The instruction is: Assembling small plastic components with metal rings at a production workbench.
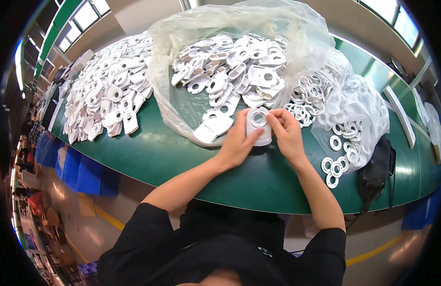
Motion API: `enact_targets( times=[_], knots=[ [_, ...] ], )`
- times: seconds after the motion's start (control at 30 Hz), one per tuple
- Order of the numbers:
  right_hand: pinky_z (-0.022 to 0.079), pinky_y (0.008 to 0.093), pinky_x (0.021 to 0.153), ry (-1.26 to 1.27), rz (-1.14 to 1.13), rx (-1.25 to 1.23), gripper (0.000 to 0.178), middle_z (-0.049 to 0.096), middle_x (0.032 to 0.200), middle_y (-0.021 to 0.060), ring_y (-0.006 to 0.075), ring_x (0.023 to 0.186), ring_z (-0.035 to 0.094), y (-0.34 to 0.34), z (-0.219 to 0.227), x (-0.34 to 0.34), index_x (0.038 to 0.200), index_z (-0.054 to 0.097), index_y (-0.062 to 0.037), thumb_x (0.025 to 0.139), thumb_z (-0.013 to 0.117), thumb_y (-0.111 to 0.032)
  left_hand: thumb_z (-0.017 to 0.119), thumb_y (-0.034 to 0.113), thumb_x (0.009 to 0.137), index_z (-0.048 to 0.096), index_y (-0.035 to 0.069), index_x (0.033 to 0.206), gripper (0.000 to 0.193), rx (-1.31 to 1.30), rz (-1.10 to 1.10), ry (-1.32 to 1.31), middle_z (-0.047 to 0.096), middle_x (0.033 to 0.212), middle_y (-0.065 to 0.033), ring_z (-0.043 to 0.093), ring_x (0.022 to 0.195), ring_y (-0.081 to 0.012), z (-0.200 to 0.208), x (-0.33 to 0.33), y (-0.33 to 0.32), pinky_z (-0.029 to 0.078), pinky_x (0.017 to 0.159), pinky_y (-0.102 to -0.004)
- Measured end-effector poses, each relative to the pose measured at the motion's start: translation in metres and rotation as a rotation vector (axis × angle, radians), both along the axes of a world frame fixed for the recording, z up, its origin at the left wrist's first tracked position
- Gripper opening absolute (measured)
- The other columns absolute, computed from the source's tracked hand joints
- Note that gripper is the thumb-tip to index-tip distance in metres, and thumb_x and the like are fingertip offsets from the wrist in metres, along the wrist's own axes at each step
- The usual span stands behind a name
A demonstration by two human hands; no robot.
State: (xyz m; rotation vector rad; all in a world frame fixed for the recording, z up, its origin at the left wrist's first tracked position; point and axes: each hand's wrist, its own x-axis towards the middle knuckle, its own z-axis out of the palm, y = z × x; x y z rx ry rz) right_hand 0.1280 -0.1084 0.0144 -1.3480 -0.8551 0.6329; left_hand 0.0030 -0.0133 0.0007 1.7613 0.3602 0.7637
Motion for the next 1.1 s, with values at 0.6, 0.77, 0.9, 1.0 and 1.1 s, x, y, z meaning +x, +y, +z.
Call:
enact_targets(
  times=[0.6, 0.77, 0.9, 1.0, 1.1],
  knots=[
    [0.043, 0.0211, 0.058, -0.407, 0.041, -0.210, 0.018, 0.063, 0.075, 0.0003, 0.0048, 0.063, 0.051, -0.002, -0.014, 0.017, 0.102, 0.064, 0.0017, 0.094, 0.053, -0.010, 0.063, 0.019, 0.084, 0.038, 0.000, 0.123, 0.051, -0.023, -0.311, 0.358, 0.061, 0.100, -0.0162, 0.060, 0.080, -0.0185, 0.016, -0.012, 0.033, 0.049, 0.065, -0.0294],
    [0.044, 0.0220, 0.060, -0.364, 0.053, -0.175, 0.018, 0.063, 0.073, 0.0039, 0.0072, 0.062, 0.053, 0.002, -0.010, 0.009, 0.104, 0.062, 0.0017, 0.094, 0.055, -0.012, 0.071, 0.019, 0.076, 0.041, -0.002, 0.132, 0.066, 0.075, -0.122, 0.239, 0.063, 0.099, -0.0177, 0.064, 0.074, -0.0196, 0.024, -0.030, 0.113, 0.052, 0.059, -0.0316],
    [0.046, 0.0220, 0.063, -0.428, 0.052, -0.173, 0.016, 0.064, 0.074, 0.0045, 0.0082, 0.068, 0.058, 0.001, -0.017, 0.011, 0.103, 0.063, 0.0012, 0.092, 0.057, -0.009, 0.070, 0.010, 0.081, 0.035, -0.002, 0.137, 0.067, -0.121, 0.440, 0.169, 0.064, 0.081, -0.0094, 0.061, 0.057, -0.0153, 0.086, -0.074, 0.237, 0.047, 0.046, -0.0284],
    [0.047, 0.0221, 0.065, -0.438, 0.059, -0.150, 0.014, 0.065, 0.076, 0.0050, 0.0089, 0.069, 0.060, 0.004, -0.019, 0.008, 0.100, 0.063, 0.0021, 0.090, 0.059, -0.005, 0.068, 0.012, 0.084, 0.004, 0.003, 0.146, 0.089, -0.318, 0.703, -0.149, 0.059, 0.103, -0.0160, 0.061, 0.068, -0.0222, 0.108, -0.129, 0.352, 0.050, 0.058, -0.0306],
    [0.047, 0.0221, 0.065, -0.433, 0.060, -0.187, 0.013, 0.065, 0.077, 0.0055, 0.0094, 0.070, 0.061, 0.002, -0.020, 0.011, 0.100, 0.063, 0.0023, 0.089, 0.059, -0.005, 0.073, 0.028, 0.081, -0.011, 0.005, 0.147, 0.109, -0.334, 0.811, -0.336, 0.033, 0.142, -0.0251, 0.043, 0.124, -0.0405, 0.117, -0.170, 0.402, 0.042, 0.097, -0.0490]
  ],
)
